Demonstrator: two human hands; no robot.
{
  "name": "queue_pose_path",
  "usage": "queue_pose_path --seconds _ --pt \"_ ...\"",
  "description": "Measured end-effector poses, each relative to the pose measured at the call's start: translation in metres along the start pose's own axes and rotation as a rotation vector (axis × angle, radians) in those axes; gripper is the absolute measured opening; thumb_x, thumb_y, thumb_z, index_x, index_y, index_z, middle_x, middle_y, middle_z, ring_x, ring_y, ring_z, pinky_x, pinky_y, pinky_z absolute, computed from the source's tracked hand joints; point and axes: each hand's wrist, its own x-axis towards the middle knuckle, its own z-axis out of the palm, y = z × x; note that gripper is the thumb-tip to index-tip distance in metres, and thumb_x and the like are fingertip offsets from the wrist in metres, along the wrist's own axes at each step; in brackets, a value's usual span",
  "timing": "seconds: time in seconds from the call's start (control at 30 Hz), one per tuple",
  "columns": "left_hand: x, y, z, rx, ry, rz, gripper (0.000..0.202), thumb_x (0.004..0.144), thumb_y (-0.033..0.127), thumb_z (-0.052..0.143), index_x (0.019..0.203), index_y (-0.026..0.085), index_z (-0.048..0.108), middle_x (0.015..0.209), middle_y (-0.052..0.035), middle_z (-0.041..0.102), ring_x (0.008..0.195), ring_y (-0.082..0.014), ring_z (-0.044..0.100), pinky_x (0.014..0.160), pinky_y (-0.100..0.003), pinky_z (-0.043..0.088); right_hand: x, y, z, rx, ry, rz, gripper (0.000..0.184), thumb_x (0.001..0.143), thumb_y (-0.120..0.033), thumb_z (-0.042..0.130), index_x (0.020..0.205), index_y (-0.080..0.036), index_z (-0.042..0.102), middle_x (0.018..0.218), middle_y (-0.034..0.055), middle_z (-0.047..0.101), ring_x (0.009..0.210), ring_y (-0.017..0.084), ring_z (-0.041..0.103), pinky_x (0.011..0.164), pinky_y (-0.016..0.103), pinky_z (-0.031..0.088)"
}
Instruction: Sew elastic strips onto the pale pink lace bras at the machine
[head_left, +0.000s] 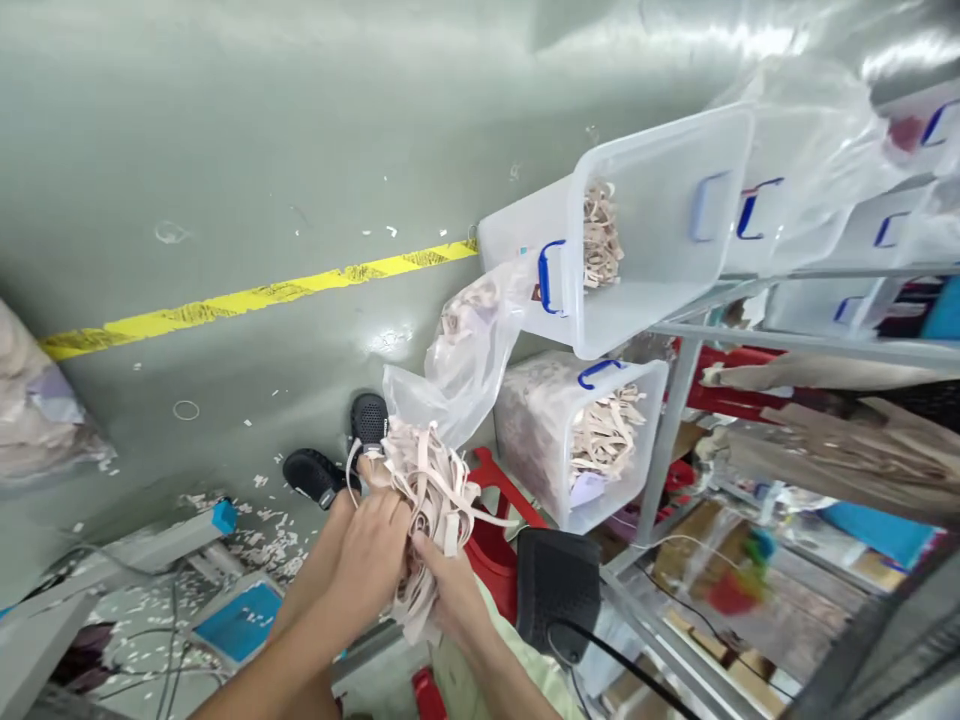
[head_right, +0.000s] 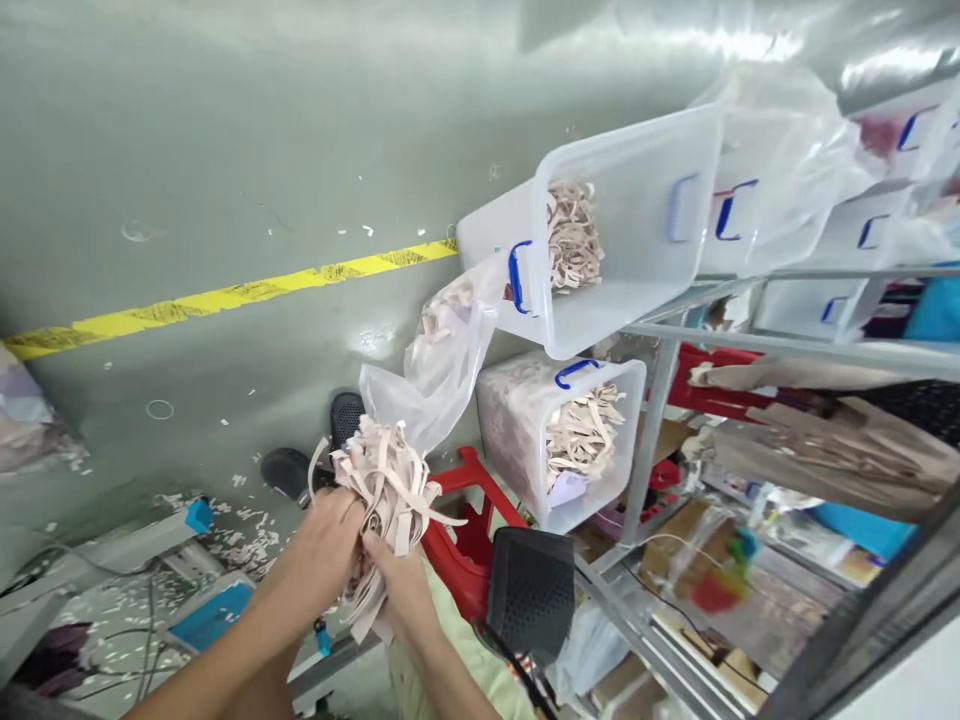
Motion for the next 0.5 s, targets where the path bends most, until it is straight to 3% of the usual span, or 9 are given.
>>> queue_pose_path --seconds 0.07,0.13,0.27,0.4,0.5 --pt "-0.002 0.031 0.0 0.06 -0.028 0.03 0.025 0.088 0.006 0.043 0.093 0.018 0.064 0.092 -0.0089 0.066 0.085 -0.0246 0.062 0.079 -0.039 0.051 -0.005 -0.015 -0.012 0.082 -0.07 -0.001 0.054 0.067 -0.041 0.086 0.112 -0.018 0.066 0.102 0.0054 0.074 0.104 0.023 0.068 0.096 0.034 0.05" --pt "-0.002 0.052 0.003 0.098 -0.032 0.047 0.028 0.089 0.005 0.042 0.103 0.016 0.064 0.095 -0.0101 0.069 0.089 -0.0255 0.064 0.084 -0.041 0.051 -0.012 -0.028 -0.025 0.162 -0.106 0.059 0.058 0.065 -0.041 0.088 0.113 -0.017 0.067 0.112 0.0086 0.074 0.113 0.025 0.065 0.102 0.035 0.048" --pt "0.004 0.086 0.009 0.212 -0.071 0.194 0.029 0.091 0.01 0.047 0.115 0.011 0.064 0.112 -0.0142 0.07 0.11 -0.0282 0.062 0.111 -0.051 0.035 -0.021 -0.047 -0.041 0.385 -0.036 0.256 0.055 0.06 -0.042 0.089 0.102 -0.013 0.071 0.106 0.0124 0.076 0.107 0.026 0.069 0.096 0.033 0.053" --pt "0.011 0.113 0.002 0.34 -0.078 0.325 0.026 0.091 0.021 0.053 0.107 0.007 0.068 0.115 -0.0181 0.07 0.12 -0.0343 0.058 0.112 -0.054 0.032 -0.019 -0.065 -0.054 0.558 -0.045 0.338 0.049 0.059 -0.028 0.088 0.103 -0.013 0.071 0.109 0.012 0.075 0.104 0.021 0.071 0.089 0.025 0.055" --pt "0.021 0.114 -0.019 0.204 -0.099 0.397 0.024 0.094 0.029 0.053 0.109 0.019 0.069 0.117 -0.0087 0.071 0.125 -0.0313 0.055 0.115 -0.056 0.031 -0.011 -0.077 -0.069 0.587 -0.011 0.303 0.045 0.06 -0.025 0.085 0.102 -0.015 0.072 0.1 0.0087 0.077 0.089 0.02 0.073 0.077 0.025 0.058"
